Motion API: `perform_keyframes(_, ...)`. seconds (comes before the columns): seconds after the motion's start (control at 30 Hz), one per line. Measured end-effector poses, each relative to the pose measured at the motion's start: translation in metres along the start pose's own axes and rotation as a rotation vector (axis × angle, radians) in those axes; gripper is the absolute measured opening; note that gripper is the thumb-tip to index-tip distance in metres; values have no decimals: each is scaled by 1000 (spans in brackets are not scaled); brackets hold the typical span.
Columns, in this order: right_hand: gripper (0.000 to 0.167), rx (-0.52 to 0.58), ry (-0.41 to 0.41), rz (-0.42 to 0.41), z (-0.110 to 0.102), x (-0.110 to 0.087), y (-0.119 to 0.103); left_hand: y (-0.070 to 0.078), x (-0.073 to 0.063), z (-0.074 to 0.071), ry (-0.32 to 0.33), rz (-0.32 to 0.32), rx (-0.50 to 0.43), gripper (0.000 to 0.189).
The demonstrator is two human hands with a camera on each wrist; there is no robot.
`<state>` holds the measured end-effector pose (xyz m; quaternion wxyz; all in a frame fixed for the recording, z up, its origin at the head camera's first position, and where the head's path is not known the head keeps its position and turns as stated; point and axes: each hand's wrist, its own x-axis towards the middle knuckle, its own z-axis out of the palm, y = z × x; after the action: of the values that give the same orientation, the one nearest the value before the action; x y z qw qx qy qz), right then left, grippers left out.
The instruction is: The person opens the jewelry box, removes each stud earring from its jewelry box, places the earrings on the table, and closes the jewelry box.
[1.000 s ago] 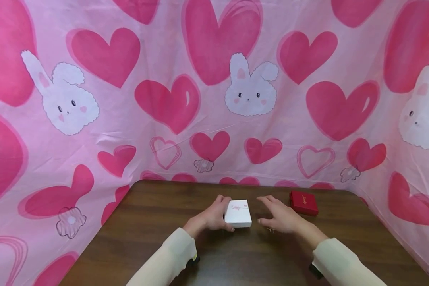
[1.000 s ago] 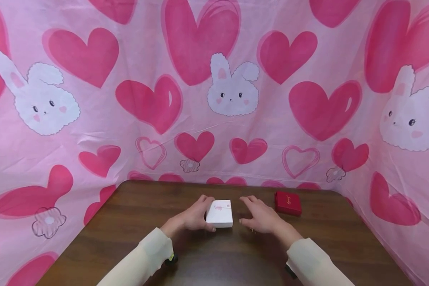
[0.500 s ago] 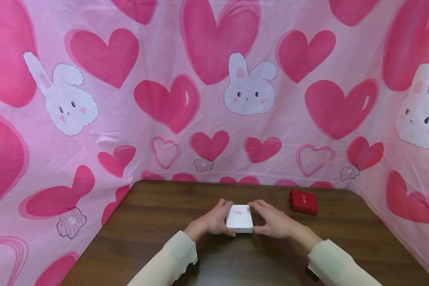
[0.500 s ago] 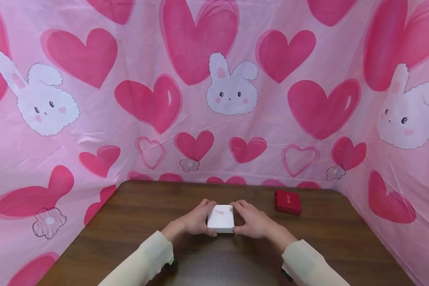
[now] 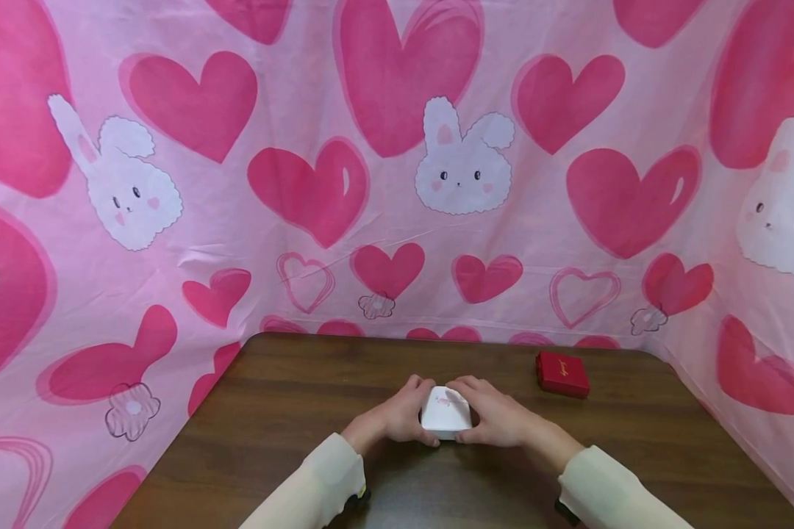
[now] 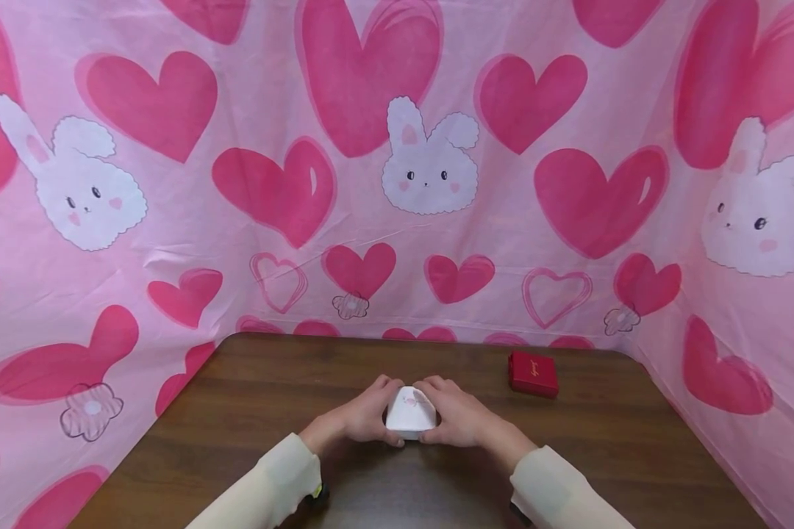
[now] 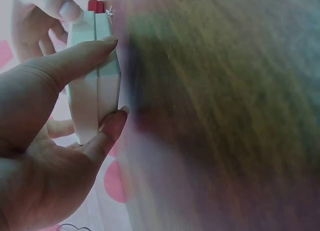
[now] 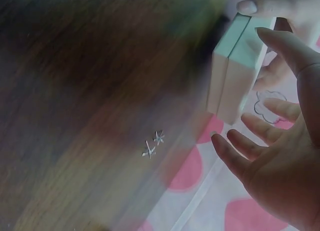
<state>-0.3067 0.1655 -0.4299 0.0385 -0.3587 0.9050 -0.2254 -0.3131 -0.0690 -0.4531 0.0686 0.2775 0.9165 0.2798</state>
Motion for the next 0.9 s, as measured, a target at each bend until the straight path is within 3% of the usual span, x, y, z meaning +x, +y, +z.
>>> perform_keyframes(0.53,77,-38,-25,-53,7,8,-9,7,-5,6,-19,42,27,89)
perform_keyframes(0.9,75,-47,-40,-24,13,7,-6,8,-8,7,-50,-6,27,96)
